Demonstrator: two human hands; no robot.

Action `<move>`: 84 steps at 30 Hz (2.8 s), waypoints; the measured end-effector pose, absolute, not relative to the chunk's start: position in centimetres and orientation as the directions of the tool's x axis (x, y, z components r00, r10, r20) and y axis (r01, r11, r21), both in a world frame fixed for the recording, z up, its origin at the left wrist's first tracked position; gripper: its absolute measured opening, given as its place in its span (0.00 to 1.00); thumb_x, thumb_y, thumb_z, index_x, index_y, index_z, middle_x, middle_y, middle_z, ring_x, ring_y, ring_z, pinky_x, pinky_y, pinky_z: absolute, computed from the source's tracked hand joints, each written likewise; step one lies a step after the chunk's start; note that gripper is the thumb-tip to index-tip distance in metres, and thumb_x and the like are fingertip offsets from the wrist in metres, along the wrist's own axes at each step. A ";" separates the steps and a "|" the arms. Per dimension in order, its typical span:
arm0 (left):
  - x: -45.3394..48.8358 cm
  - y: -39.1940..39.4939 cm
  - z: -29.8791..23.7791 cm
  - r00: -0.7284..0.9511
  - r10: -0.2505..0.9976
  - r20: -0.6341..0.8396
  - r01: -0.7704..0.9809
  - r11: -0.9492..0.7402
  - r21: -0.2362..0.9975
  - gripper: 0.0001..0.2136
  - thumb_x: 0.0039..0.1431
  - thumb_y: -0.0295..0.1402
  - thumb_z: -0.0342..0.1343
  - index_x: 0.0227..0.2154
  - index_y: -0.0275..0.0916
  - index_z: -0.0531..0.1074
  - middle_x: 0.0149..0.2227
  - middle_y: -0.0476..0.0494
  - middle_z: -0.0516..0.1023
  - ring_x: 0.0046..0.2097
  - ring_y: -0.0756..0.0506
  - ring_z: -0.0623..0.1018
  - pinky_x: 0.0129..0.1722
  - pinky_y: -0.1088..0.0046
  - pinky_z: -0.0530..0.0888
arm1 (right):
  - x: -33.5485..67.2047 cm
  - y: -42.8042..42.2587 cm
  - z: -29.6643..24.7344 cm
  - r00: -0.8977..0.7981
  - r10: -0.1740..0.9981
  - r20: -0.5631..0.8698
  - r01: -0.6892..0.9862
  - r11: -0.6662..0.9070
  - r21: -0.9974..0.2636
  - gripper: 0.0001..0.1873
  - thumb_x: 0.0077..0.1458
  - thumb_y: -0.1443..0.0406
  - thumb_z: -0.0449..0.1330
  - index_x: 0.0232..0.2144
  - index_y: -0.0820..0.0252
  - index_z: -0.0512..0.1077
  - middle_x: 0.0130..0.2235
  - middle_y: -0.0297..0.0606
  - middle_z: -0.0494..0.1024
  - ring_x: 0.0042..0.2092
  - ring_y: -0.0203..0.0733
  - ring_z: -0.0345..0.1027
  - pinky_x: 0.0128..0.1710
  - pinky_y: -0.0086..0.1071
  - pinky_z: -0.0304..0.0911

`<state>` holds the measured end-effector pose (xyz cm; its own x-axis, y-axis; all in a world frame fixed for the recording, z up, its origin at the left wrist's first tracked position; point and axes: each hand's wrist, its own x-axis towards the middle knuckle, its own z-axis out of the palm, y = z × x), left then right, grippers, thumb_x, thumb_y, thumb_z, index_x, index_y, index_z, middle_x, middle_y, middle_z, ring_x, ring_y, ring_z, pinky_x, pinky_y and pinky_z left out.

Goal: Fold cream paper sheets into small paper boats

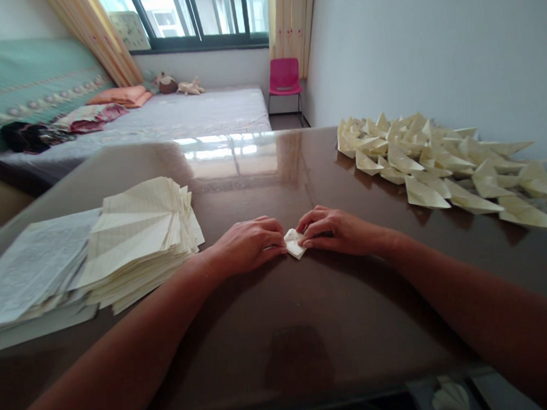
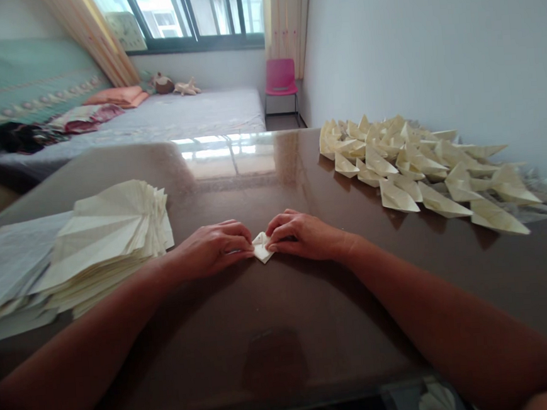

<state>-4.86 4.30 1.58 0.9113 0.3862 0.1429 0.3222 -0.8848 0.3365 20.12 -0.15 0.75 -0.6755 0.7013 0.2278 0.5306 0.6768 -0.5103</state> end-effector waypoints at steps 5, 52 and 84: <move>-4.1 4.1 0.4 0.877 0.405 0.260 0.276 -0.866 0.417 0.10 0.64 0.36 0.51 0.36 0.39 0.76 0.45 0.43 0.76 0.45 0.48 0.75 0.47 0.75 0.69 | 19.7 -0.1 -0.1 -0.611 0.745 0.269 0.578 0.652 -0.491 0.06 0.58 0.63 0.60 0.34 0.55 0.78 0.43 0.38 0.77 0.44 0.40 0.68 0.47 0.35 0.63; -2.7 -0.8 3.4 0.921 0.385 -0.056 0.377 -0.919 -0.117 0.09 0.61 0.25 0.49 0.42 0.36 0.72 0.38 0.40 0.74 0.35 0.45 0.75 0.29 0.71 0.70 | 18.3 -2.7 2.3 -0.673 0.723 0.156 0.693 0.690 -0.210 0.16 0.55 0.73 0.57 0.40 0.51 0.78 0.42 0.34 0.80 0.44 0.42 0.66 0.43 0.37 0.57; -2.9 1.1 1.6 0.845 0.516 0.138 0.493 -0.853 0.170 0.07 0.60 0.30 0.48 0.37 0.44 0.71 0.43 0.47 0.72 0.45 0.45 0.70 0.40 0.71 0.71 | 17.7 -1.9 -0.2 -0.504 0.810 0.298 0.768 0.579 -0.274 0.18 0.61 0.63 0.54 0.53 0.60 0.67 0.51 0.46 0.73 0.50 0.48 0.64 0.51 0.42 0.62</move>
<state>-2.86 1.07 1.63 0.8452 0.5164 0.1379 0.4934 -0.8530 0.1701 17.66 -1.88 -0.16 -0.5044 0.8103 0.2984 0.7680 0.5789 -0.2739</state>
